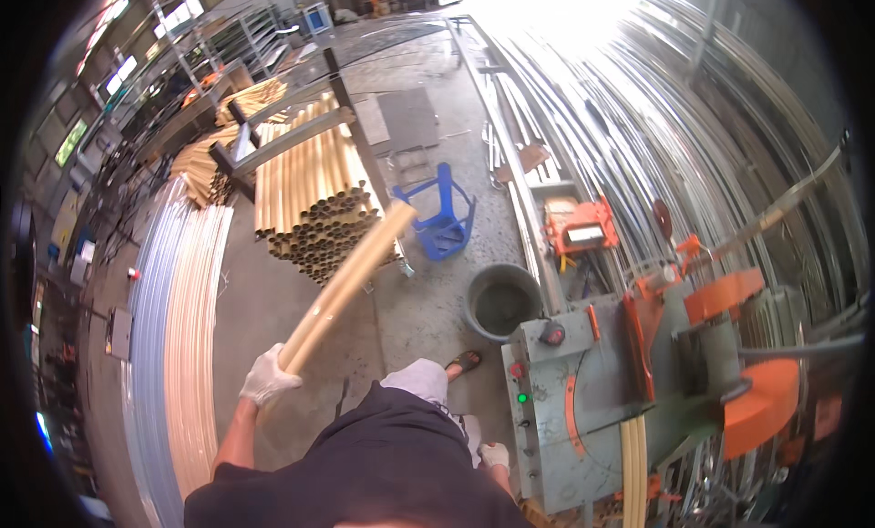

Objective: The person uses a circular saw machine to cut metal pipes, placing them on the machine bed, lowering the saw blade to cut them, and then moving the cut sections to a storage rack.

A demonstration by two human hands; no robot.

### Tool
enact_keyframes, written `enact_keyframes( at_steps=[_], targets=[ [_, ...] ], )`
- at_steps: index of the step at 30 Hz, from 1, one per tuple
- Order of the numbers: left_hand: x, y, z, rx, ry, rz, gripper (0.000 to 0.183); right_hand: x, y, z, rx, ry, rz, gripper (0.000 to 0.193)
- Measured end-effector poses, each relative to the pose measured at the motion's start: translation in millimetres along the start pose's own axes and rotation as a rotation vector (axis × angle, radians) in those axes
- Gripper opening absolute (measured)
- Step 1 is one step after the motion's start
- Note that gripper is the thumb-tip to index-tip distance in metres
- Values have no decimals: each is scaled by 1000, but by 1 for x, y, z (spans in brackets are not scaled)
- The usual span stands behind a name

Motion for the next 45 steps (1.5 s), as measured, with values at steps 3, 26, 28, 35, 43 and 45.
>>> enact_keyframes(
  at_steps=[3, 26, 28, 35, 43, 45],
  targets=[
    [17, -10, 1, 217, 156, 206, 54, -10, -23, -2, 256, -61, 38, 33],
    [-457, 57, 90, 98, 283, 418, 49, -87, -106, -14, 293, 13, -76, 44],
    [-491, 83, 87, 58, 310, 379, 50, -75, -107, -15, 253, 58, -90, 44],
    [-587, 115, 59, -263, 334, 48, 56, -38, -70, -15, 123, 387, 27, 33],
    [-513, 226, 91, -319, 605, -133, 64, 80, -34, 131, -666, 458, -143, 23],
    [-474, 262, 88, -327, 590, -244, 65, 95, 16, 159, -618, 901, -255, 27]
  ],
)
Point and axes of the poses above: each hand's wrist, its own x-axis away from the middle knuckle, its own z-axis out of the back of the hand, y = z × x, the point moved 2 cm from there along -x, towards the middle knuckle, and after that the axes turned 12 degrees about z, right-handed, at the moved point
